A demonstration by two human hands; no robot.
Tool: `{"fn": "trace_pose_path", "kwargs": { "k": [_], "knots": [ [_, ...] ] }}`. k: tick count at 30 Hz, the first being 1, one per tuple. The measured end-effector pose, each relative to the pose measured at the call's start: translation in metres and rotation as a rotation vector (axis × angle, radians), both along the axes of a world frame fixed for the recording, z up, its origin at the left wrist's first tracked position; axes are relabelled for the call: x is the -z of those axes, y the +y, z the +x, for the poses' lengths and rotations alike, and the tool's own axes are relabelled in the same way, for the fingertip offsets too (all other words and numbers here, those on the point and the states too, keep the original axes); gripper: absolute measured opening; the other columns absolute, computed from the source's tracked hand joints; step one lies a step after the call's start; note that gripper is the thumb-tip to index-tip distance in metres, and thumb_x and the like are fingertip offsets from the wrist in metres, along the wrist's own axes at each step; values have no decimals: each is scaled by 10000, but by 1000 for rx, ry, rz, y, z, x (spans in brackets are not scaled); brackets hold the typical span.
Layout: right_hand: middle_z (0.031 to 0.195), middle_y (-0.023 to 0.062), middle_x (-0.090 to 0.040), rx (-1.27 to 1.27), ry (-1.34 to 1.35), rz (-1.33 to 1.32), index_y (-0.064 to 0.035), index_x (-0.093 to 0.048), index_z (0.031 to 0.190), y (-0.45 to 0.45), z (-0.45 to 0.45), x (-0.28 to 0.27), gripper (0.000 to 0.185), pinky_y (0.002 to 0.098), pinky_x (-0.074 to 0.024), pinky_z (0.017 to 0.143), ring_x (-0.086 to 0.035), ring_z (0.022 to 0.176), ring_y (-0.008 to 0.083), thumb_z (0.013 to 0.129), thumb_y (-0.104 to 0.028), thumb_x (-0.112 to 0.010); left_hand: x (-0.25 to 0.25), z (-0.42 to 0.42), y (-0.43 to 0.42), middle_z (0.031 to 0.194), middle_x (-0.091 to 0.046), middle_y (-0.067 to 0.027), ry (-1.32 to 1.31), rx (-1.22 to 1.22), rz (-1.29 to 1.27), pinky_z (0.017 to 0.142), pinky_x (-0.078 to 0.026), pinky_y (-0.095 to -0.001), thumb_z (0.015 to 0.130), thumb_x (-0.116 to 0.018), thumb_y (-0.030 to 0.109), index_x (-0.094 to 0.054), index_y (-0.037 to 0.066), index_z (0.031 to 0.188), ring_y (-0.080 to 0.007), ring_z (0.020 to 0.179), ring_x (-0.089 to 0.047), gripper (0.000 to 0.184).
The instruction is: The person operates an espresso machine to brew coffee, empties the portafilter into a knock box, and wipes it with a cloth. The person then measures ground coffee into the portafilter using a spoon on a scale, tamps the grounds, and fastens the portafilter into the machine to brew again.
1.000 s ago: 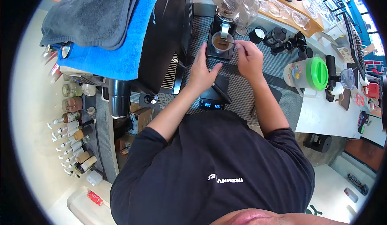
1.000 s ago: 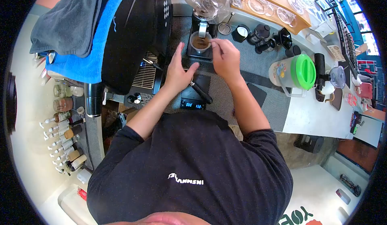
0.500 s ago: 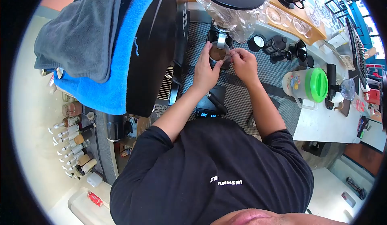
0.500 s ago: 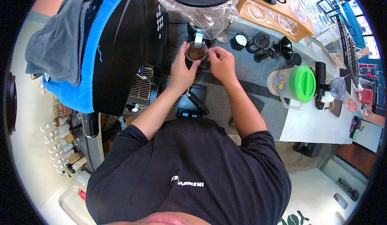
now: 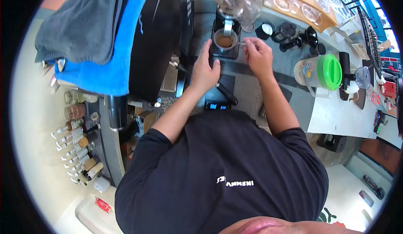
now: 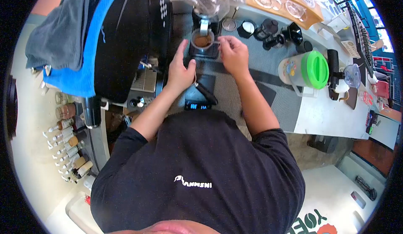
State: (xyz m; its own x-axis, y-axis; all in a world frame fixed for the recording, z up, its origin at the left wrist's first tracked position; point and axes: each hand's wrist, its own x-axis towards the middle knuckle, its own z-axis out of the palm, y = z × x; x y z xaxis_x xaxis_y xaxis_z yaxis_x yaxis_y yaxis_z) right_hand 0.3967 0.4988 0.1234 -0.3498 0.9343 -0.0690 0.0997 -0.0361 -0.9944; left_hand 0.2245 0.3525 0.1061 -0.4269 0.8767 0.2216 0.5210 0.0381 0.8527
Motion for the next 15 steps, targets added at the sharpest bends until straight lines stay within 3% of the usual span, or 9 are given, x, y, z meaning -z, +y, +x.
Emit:
{"fn": "trace_pose_path", "kwargs": {
  "k": [5, 10, 15],
  "knots": [
    [822, 25, -700, -42, 118, -62, 24, -775, 1181, -34, 17, -5, 231, 249, -470, 516, -589, 598, 60, 1133, -167, -656, 3, -6, -50, 1652, -534, -299, -94, 10, -41, 1300, -390, -448, 974, -615, 49, -413, -38, 1671, -432, 1557, -510, 731],
    [830, 26, -691, -105, 121, -151, 26, -753, 1195, -73, 27, 26, 216, 249, -484, 549, -590, 621, 70, 1145, -152, -641, 15, -7, -85, 1678, -510, -295, -153, -8, -39, 1325, -350, -435, 881, -533, -20, -418, -59, 1668, -415, 1588, -477, 796],
    [866, 28, -699, -104, 134, -245, 28, -749, 1204, -103, 25, 49, 230, 261, -506, 581, -606, 664, 76, 1148, -165, -638, 18, -3, -107, 1690, -495, -294, -159, -3, -61, 1335, -334, -436, 866, -526, -27, -402, -57, 1676, -410, 1602, -458, 820]
  ]
}}
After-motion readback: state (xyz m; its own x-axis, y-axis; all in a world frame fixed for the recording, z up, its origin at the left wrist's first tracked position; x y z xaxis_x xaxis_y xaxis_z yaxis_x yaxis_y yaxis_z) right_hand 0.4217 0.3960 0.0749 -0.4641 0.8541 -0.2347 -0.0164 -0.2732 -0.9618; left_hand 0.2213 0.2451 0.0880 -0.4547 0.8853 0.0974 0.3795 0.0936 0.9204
